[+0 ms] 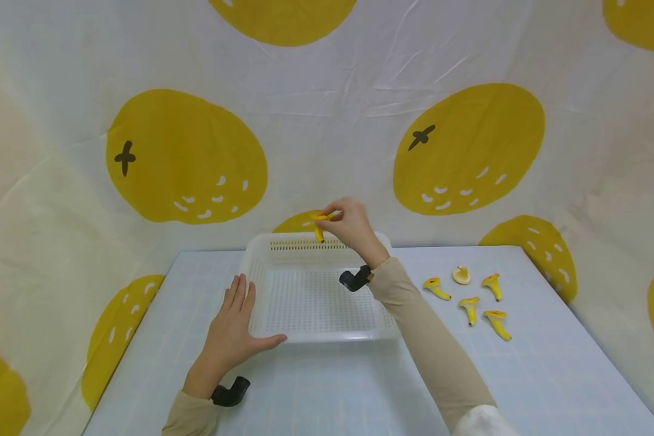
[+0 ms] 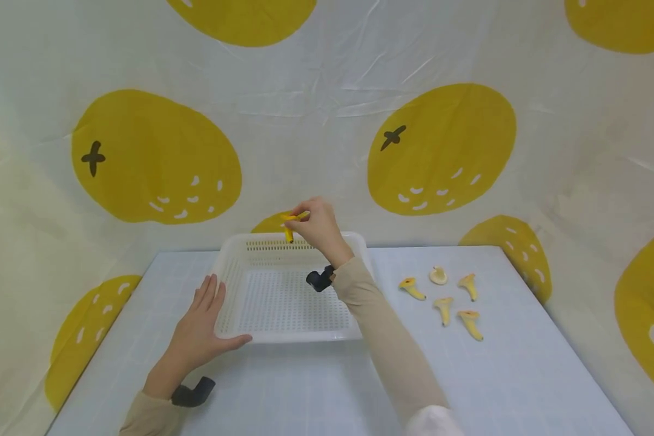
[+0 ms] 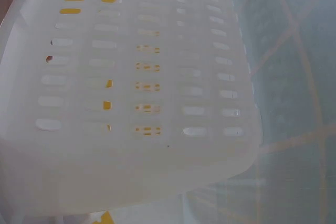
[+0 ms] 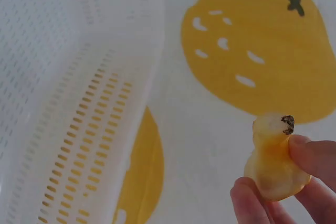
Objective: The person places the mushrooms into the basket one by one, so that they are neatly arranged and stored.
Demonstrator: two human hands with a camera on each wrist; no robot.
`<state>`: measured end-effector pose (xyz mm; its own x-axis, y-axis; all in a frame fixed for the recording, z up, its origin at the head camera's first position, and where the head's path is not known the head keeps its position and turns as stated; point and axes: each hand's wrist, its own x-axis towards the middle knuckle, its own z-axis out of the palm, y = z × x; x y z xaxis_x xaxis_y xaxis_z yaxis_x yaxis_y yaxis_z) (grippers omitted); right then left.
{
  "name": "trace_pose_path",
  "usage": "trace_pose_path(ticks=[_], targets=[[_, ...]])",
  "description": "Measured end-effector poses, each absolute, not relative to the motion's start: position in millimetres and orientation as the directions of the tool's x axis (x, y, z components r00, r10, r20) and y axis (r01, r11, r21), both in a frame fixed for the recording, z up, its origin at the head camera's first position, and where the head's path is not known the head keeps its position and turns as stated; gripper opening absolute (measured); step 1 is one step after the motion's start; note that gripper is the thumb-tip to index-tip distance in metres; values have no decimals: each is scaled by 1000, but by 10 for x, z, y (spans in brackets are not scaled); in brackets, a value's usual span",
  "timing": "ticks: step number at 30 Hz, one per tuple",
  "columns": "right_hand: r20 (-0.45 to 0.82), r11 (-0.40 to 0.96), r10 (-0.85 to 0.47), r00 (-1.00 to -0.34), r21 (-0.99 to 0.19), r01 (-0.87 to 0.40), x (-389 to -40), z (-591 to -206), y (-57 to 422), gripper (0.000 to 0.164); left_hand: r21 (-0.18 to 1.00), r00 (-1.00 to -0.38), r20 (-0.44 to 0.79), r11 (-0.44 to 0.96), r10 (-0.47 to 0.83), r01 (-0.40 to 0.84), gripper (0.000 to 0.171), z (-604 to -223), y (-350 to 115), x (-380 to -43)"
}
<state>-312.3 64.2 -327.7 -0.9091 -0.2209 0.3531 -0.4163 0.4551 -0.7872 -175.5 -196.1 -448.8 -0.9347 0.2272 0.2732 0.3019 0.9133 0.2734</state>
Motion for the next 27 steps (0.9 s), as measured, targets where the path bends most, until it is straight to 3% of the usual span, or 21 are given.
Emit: trace_pose_path(ticks=[12, 27], targets=[[266, 521, -304, -915, -757, -393, -3288, -3740, 105, 15, 252, -928, 302, 921, 218, 299, 128, -4495, -1939, -1744], [104, 628, -361, -927, -708, -324, -3418, -4319, -138, 7, 239, -914, 337, 919, 224, 314, 127, -4512, -1939, -1750]])
